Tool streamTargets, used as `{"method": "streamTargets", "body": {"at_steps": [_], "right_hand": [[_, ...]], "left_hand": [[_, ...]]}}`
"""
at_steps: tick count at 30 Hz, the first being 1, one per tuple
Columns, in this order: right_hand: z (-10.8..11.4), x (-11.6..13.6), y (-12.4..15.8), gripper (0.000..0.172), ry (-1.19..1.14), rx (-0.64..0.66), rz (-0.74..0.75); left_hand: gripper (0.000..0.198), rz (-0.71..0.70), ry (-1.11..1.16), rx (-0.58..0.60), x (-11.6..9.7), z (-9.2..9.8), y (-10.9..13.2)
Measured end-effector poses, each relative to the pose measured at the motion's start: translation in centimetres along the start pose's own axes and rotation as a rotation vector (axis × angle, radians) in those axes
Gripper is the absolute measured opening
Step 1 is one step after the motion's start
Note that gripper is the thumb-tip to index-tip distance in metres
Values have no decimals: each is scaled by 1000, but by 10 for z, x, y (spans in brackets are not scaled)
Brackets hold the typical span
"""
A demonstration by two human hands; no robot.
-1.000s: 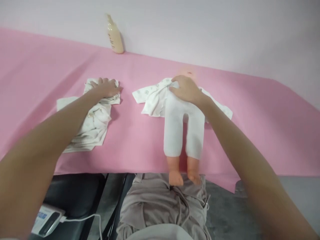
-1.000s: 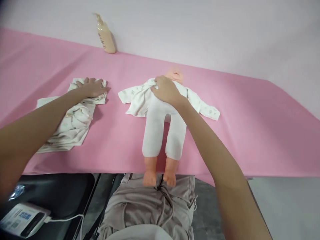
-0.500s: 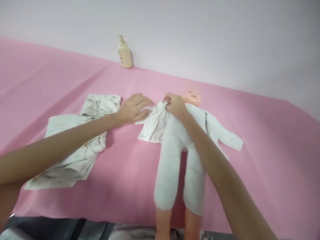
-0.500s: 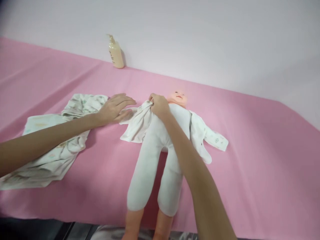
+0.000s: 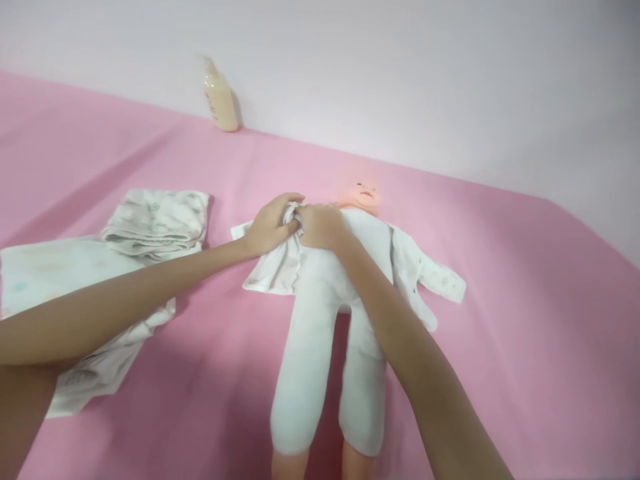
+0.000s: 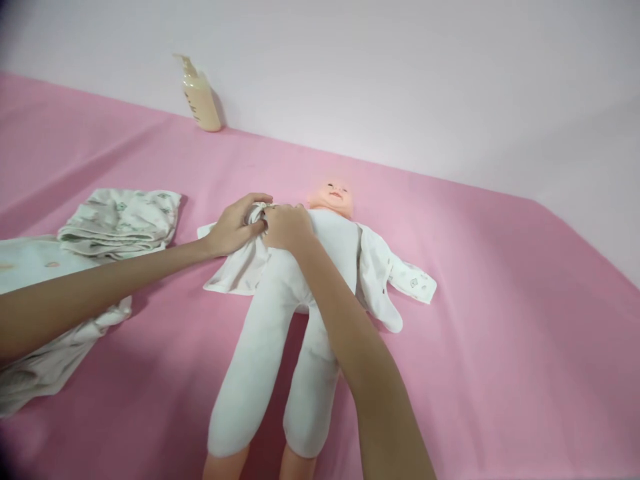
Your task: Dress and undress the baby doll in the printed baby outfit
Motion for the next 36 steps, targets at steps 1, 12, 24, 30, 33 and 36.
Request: {"method": "streamTargets", "body": {"at_steps": [1, 12, 24, 30, 33, 36], "right_hand": [[-2, 1, 0, 45, 28, 7, -10], [9, -12, 2, 38, -75, -123, -99], [51, -102, 27, 54, -854, -400, -235], [54, -113, 31, 46, -902, -468, -264], [50, -80, 28, 43, -702, -422, -187], [38, -54, 26, 45, -529, -323, -163]], "left_hand": [[50, 1, -8, -7, -2, 0, 0], [57, -121, -86, -111, -23, 9, 0], [37, 15, 1, -110, 27, 13, 9], [34, -111, -156, 23, 9, 2, 5], [33, -302, -90, 60, -34, -8, 12], [39, -278, 212, 180, -61, -26, 25]]}}
Point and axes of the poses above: each hand's wrist, its own y-axis away from the middle knuckle, its own z-axis out of the back of the hand, x = y × z, the point moved 9 cm from there along -y, towards the middle knuckle, and after that the axes turned 14 degrees about -z, right-handed, at the moved point
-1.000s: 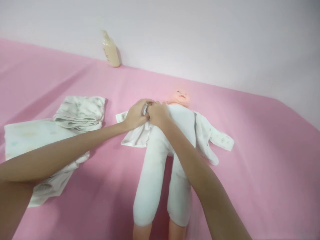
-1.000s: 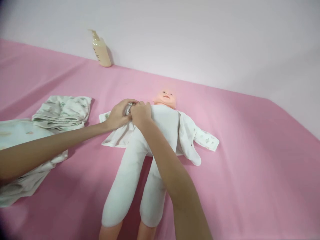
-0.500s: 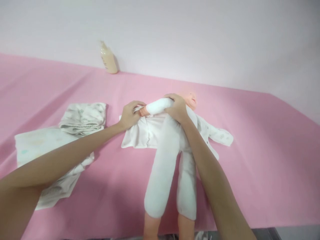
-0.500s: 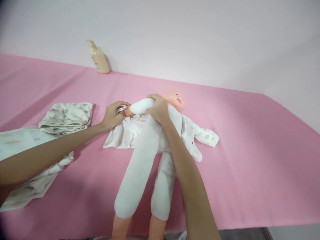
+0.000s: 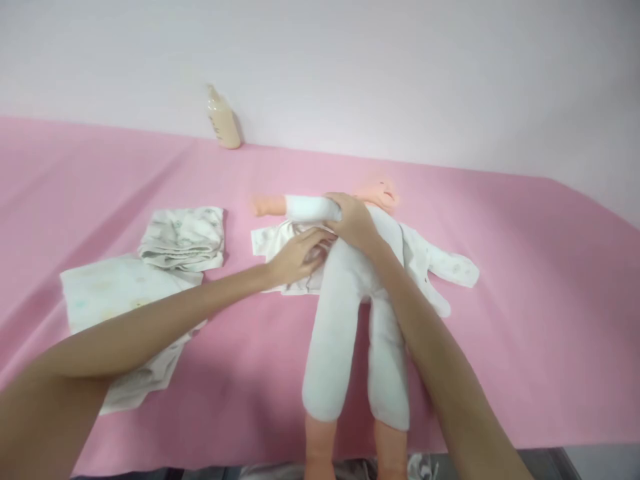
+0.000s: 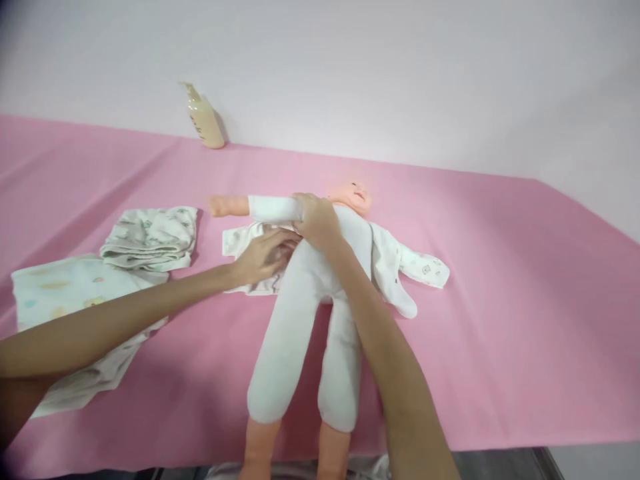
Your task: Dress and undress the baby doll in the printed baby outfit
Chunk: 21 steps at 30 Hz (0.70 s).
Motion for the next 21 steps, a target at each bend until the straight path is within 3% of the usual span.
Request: {"method": "streamTargets", "body": {"at_steps": [4, 7, 10, 15, 18, 21], "right_hand": [[0, -9, 12, 37, 112, -10, -72], [17, -27, 24, 37, 83, -88, -99], [33, -51, 37, 38, -51, -138, -115], [50, -112, 67, 38, -328, -244, -350], [56, -129, 83, 37, -269, -339, -409], [59, -129, 87, 42, -111, -366, -373]], "left_hand": [[56, 426, 631, 71, 12, -33, 18], [63, 581, 978, 226, -2, -52, 27], [80, 560, 1005, 312, -20, -53, 29], [96, 613, 990, 250, -31, -49, 33], [95, 705, 1066, 221, -31, -52, 36], [88, 739, 1178, 208, -32, -57, 32]]}}
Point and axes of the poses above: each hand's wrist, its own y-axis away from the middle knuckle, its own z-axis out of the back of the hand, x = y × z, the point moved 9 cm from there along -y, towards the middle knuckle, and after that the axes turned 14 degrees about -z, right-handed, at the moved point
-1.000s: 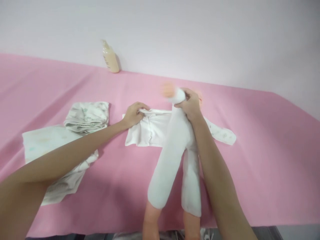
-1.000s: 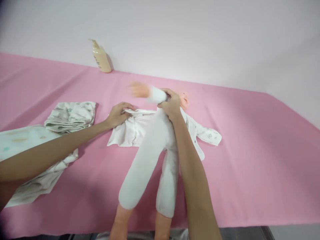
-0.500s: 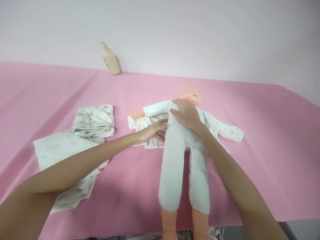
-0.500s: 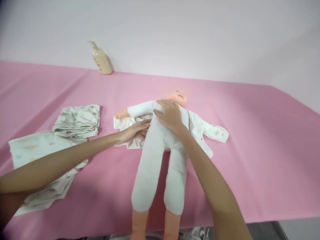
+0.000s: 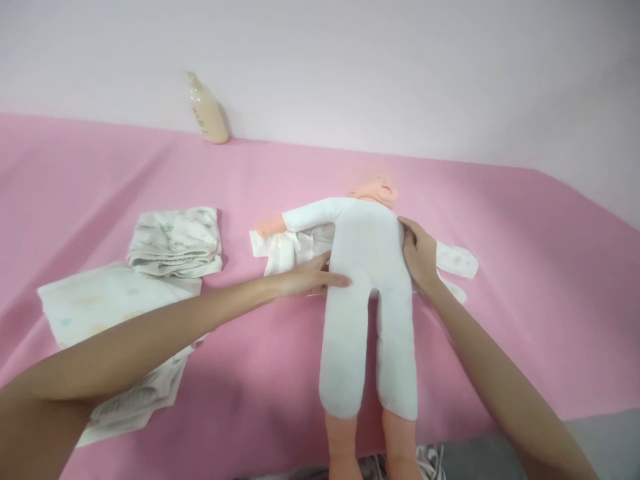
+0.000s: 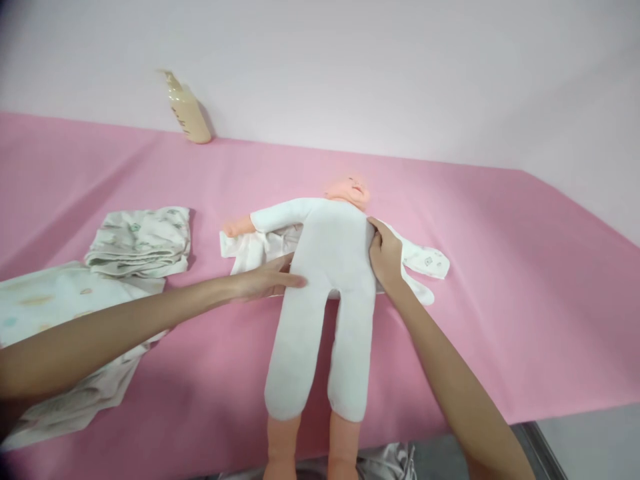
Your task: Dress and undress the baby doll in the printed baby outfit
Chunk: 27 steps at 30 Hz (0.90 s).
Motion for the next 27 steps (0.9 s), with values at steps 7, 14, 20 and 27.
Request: {"method": "streamTargets", "body": {"at_steps": [7, 14, 20, 27], "right_hand": [[-14, -5, 5, 46, 501, -12, 206], [-17, -6, 10, 45, 855, -67, 243], [6, -21, 2, 47, 842, -128, 84], [19, -68, -13, 51, 736, -34, -168]], "left_hand": [[86, -44, 36, -7, 5, -1, -9], [57, -104, 107, -125, 3, 10, -9], [41, -253, 180, -188, -26, 22, -9], [33, -466, 156, -237, -80, 65, 6]]}}
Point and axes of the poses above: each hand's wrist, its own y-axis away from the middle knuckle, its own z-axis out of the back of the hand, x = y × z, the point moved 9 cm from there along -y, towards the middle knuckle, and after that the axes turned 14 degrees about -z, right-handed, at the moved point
